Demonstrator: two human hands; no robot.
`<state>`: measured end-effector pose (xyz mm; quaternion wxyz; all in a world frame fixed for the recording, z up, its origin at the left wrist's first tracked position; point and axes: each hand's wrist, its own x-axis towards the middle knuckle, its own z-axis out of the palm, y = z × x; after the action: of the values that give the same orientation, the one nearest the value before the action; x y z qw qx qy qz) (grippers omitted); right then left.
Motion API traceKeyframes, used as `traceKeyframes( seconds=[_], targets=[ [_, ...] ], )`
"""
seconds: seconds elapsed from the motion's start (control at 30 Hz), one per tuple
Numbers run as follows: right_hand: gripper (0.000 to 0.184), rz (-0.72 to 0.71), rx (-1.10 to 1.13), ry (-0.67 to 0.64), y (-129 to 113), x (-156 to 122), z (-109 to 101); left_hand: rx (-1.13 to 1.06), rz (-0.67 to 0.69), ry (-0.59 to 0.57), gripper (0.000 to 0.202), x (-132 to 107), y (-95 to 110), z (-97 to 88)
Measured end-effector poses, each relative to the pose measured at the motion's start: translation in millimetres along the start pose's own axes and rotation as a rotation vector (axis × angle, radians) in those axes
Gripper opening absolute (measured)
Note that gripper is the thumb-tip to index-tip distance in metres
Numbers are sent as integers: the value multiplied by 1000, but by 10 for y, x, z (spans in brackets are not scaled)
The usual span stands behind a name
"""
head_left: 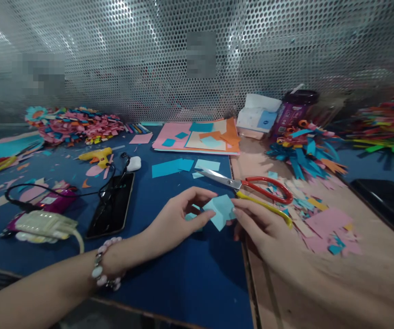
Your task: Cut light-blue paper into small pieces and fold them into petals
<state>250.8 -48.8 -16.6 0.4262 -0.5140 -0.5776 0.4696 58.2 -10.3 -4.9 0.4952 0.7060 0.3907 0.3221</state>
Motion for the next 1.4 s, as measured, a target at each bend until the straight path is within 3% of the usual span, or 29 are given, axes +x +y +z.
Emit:
traceKeyframes(
  seconds=[0.3, 0.57, 0.73, 0.93, 1.13, 1.3, 1.4],
  targets=[
    [15, 35, 80, -119, 66, 30, 7, 19, -34, 0, 28, -4, -4, 2],
    [12, -26, 73, -91, 143, 35, 21, 5, -120, 6, 24, -4, 19, 21],
    [10, -87, 22, -55, 143, 37, 23, -195, -207, 1, 27, 5, 76, 30],
    [11, -275, -262, 12, 78, -6, 19, -381, -273, 29, 24, 36, 82, 40],
    [33, -594, -720, 107, 106, -90, 60, -454, -293, 60, 24, 63, 64, 41],
    [46, -671, -953, 57, 183, -104, 68, -414, -243, 6, 33, 33, 60, 31],
    [44, -666, -942, 45, 161, -107, 56, -338, -194, -32, 38, 9, 22, 27]
  ],
)
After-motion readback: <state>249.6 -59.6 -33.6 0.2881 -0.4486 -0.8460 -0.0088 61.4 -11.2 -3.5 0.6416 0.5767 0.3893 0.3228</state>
